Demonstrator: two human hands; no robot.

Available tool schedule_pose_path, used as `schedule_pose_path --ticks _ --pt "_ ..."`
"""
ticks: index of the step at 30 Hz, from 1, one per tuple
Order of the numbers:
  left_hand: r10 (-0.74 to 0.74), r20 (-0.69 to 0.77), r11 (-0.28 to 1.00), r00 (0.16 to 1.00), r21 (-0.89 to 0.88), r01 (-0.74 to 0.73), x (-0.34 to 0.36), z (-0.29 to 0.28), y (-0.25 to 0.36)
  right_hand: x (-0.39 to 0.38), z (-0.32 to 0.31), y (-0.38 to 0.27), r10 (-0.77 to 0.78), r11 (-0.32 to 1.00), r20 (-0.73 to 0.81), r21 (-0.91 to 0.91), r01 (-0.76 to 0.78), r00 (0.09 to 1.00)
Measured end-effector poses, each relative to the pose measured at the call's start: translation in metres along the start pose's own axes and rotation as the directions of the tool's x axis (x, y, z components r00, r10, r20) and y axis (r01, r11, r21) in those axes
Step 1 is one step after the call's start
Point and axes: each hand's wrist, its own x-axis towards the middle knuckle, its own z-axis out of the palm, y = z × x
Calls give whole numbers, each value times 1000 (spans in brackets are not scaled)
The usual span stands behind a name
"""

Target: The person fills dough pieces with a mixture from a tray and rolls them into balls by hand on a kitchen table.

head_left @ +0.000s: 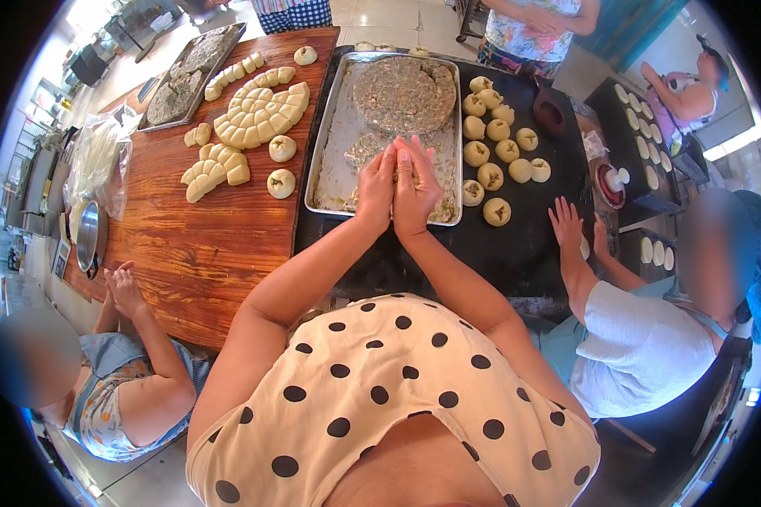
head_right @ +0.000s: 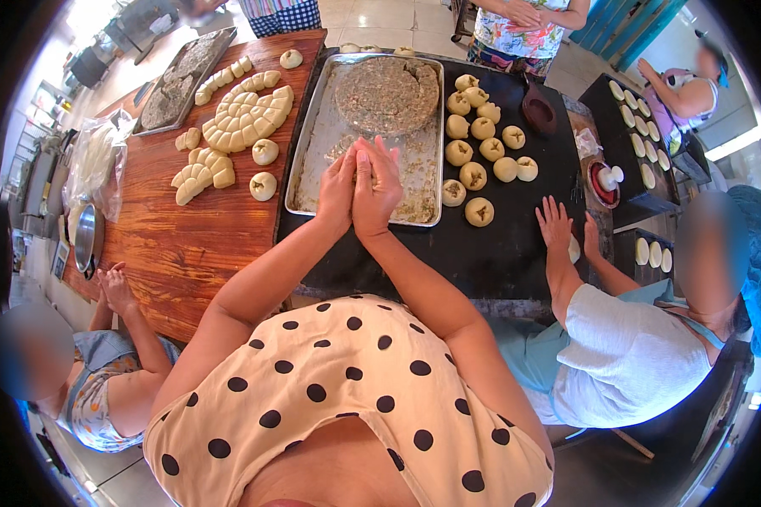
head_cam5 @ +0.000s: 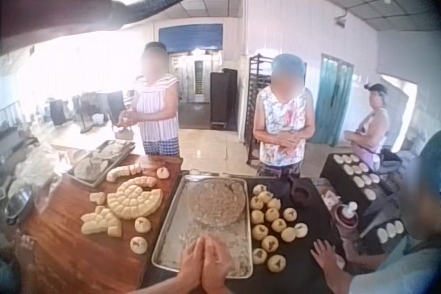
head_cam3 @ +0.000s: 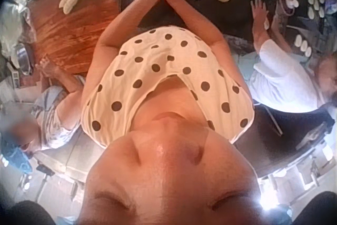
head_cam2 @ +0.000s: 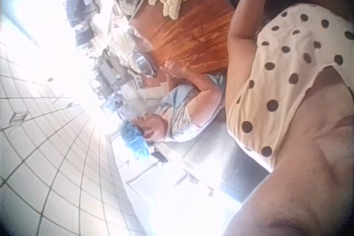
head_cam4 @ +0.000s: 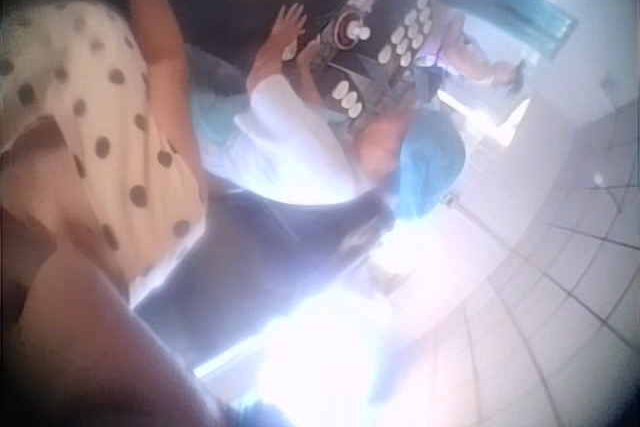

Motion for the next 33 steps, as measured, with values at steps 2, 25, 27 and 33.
schedule_pose_path --ticks 2,25,27,33 --pt "-81 66 996 995 53 78 7 -13 11 3 -8 -5 -16 1000 156 -21 19 988" --pt "-268 435 944 860 -59 324 -26 -5 61 26 -58 -61 -197 927 394 -222 301 897" --pt "-342 486 939 804 138 316 -26 -9 78 31 -62 -76 -202 944 460 -145 298 865" --pt "-236 434 879 869 -287 382 -27 12 47 30 -62 -50 -400 751 396 -376 543 827"
